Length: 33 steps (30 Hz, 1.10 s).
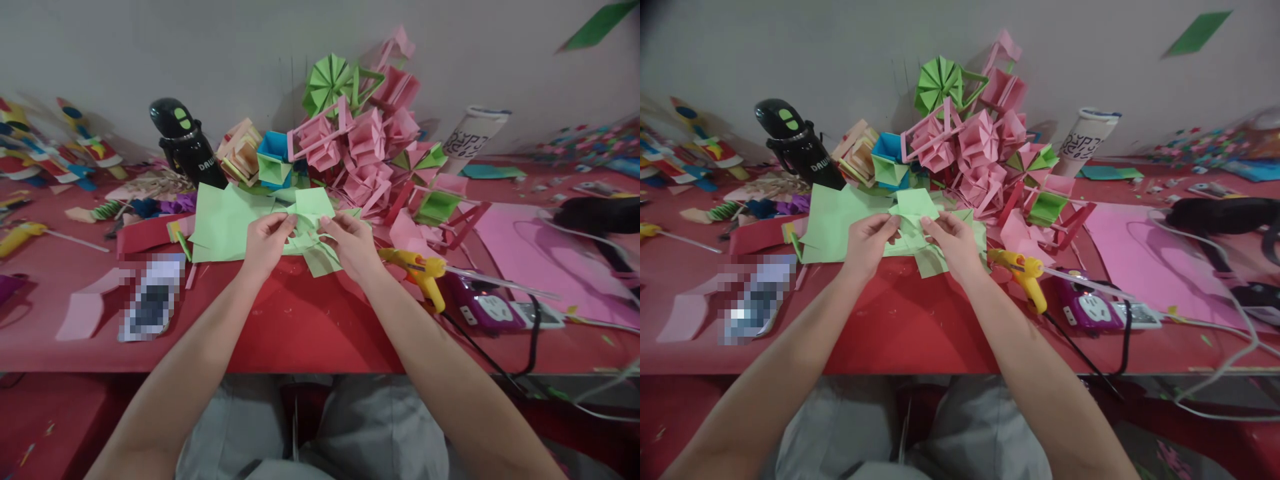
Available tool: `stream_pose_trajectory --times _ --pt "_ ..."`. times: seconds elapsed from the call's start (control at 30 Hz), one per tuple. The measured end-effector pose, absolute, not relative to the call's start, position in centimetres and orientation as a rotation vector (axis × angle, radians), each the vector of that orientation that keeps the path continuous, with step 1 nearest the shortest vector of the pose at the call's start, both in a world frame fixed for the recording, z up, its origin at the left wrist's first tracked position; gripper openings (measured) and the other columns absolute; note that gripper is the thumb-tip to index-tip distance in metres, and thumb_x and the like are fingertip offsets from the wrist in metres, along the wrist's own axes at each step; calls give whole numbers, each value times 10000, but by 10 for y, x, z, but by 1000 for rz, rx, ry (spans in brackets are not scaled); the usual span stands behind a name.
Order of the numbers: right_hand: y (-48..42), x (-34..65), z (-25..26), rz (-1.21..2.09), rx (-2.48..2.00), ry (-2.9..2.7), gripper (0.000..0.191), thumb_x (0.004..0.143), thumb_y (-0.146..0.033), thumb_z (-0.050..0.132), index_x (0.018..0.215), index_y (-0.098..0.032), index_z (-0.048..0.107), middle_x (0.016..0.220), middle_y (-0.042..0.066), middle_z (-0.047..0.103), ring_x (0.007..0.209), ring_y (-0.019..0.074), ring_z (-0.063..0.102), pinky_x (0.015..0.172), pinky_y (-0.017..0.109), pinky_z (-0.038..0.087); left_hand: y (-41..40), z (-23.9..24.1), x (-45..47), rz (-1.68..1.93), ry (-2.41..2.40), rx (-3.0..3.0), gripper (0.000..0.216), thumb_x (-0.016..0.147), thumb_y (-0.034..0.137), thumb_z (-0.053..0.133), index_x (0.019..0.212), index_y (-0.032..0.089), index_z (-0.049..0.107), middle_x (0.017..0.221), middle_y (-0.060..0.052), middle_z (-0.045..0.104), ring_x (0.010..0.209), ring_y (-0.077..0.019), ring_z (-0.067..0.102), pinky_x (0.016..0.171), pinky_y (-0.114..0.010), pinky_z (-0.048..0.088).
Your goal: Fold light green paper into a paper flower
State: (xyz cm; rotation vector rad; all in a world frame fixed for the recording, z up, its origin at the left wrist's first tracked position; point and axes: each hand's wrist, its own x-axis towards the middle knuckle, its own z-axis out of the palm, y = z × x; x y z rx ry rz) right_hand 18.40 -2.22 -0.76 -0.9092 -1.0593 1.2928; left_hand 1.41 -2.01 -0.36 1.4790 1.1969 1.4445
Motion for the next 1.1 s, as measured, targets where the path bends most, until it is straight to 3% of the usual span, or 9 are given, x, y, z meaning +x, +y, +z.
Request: stream_pose_trajectory --times 0.17,0.33,0.43,0.5,0.63,0.83,0.93,1.1 --pt "-22 180 -13 1135 -895 -1286 460 698 -391 842 1065 -222 623 944 38 696 835 180 658 797 362 582 -24 -5 21 1398 1154 1399 290 846 460 698 779 178 720 726 -39 694 687 -167 680 658 -290 581" --pt "-19 182 -21 881 -970 -1338 401 871 -307 590 1270 -264 600 1011 46 712 852 197 669 787 403 590 -29 -4 23 1234 1111 1406 280 795 427 753 703 166 714 719 -58 717 732 -195 712 689 -303 594" --pt "-18 188 -19 700 -983 -1435 368 890 -228 505 1221 -272 659 1124 60 727 1006 229 675 888 436 565 -30 -1 17 995 1061 1488 288 775 443 776 726 163 727 770 -77 734 774 -214 714 730 -328 592" --pt "-16 192 -18 637 -961 -1432 322 865 -213 529 1128 -264 707 1158 59 735 1053 242 672 945 456 539 -29 1 10 808 1013 1532 300 778 456 778 855 167 754 890 -98 752 844 -228 714 763 -338 588" --pt "-12 198 -16 822 -928 -1430 201 810 -269 621 962 -262 752 991 21 767 893 221 686 845 421 555 -23 4 3 878 929 1362 448 813 502 740 1135 191 714 1132 -123 730 998 -249 706 812 -342 589" --pt "-14 193 -20 1121 -927 -1423 137 726 -300 742 848 -237 746 801 12 727 775 202 675 718 365 548 -18 -3 5 1119 1052 1318 327 744 421 817 953 180 746 944 -72 749 790 -176 676 695 -278 542" --pt "-11 193 -21 1060 -966 -1322 207 713 -318 771 892 -231 713 843 16 711 778 176 652 707 338 543 -16 -6 5 1168 1115 1339 282 712 396 830 849 170 732 871 -60 740 751 -168 657 679 -281 529" --pt "-10 197 -19 1020 -961 -1180 325 852 -540 620 877 -229 710 1008 51 710 930 184 642 751 318 555 -15 -7 5 1248 1199 1282 264 722 377 802 846 166 702 780 -31 702 684 -153 632 627 -266 503"
